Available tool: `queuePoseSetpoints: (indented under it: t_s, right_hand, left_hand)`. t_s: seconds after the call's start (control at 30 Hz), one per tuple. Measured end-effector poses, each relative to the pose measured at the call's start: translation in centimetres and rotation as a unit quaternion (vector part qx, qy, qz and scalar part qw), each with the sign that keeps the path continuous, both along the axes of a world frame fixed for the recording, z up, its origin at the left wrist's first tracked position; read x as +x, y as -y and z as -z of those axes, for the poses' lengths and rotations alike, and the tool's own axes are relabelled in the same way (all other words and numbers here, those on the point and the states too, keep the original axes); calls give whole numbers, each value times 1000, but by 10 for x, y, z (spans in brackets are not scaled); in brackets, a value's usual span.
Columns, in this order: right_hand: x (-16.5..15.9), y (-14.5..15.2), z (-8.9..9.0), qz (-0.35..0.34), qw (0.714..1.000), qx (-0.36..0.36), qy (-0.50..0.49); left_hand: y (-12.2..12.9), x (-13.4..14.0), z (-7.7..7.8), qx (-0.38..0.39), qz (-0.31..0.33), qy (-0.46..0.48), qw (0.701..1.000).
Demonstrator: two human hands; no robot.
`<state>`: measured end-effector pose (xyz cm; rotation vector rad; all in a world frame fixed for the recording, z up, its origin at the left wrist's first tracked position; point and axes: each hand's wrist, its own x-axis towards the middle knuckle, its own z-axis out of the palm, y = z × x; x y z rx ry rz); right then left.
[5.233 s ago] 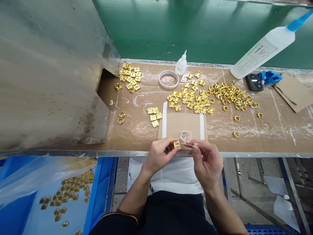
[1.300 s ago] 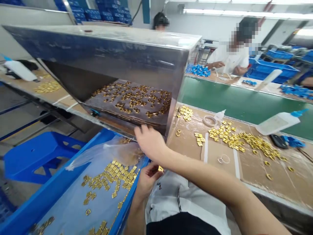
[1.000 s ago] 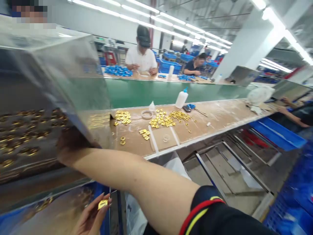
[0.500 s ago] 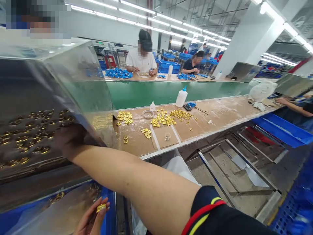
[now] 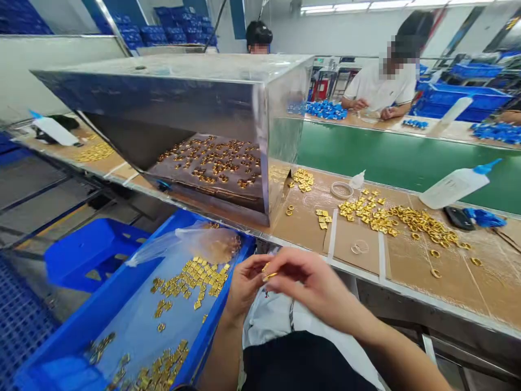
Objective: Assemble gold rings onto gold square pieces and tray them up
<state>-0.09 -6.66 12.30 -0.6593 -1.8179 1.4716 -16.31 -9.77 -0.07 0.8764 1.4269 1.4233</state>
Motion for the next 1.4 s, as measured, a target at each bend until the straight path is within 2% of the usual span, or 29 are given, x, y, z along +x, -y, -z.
queuePoseSetpoints:
  t_s: [0.03,0.1,0.2,0.27,0.37,0.47,0.57,0.77,0.9,1.03,1.27,1.4]
  right_hand:
    - [19,-5,12,21,995,-93,-43]
    - [50,-14,35,81,965,-223,-109]
    - [89,-20,60,170,920,-311,-167]
    - [111,-22,67,209,903,-325,-189]
    - [136,-27,69,250,888,-316,-221]
    - [155,-33,66,295,870,-299,-258]
    - [168,-36,64,343,860,-265,-268]
    - [178,-33,68,370,869,-240,-227]
    - [176,-31,72,372,879,-231,-187]
    - [173,-30,78,409,884,-183,-134]
    - [170,-27,80,395,907,-109,-98]
    - [166,-27,75,400,904,-112,-101]
  left_hand:
    - [-3,10,-2,16,33,49,998]
    - [-12,35,-7,50,92,148,984]
    - [-34,82,-14,85,154,251,952]
    - [-51,113,-19,88,186,283,937]
    - [-74,152,-27,81,232,307,920]
    - [-93,178,-33,81,278,307,907]
    - [-105,196,-32,86,302,312,897]
    - [-108,206,-16,89,310,353,878]
    - [-105,202,-5,66,307,358,879]
    - [-103,198,2,64,302,364,879]
    - [-102,189,3,64,307,365,877]
    - [-101,189,1,72,318,398,857]
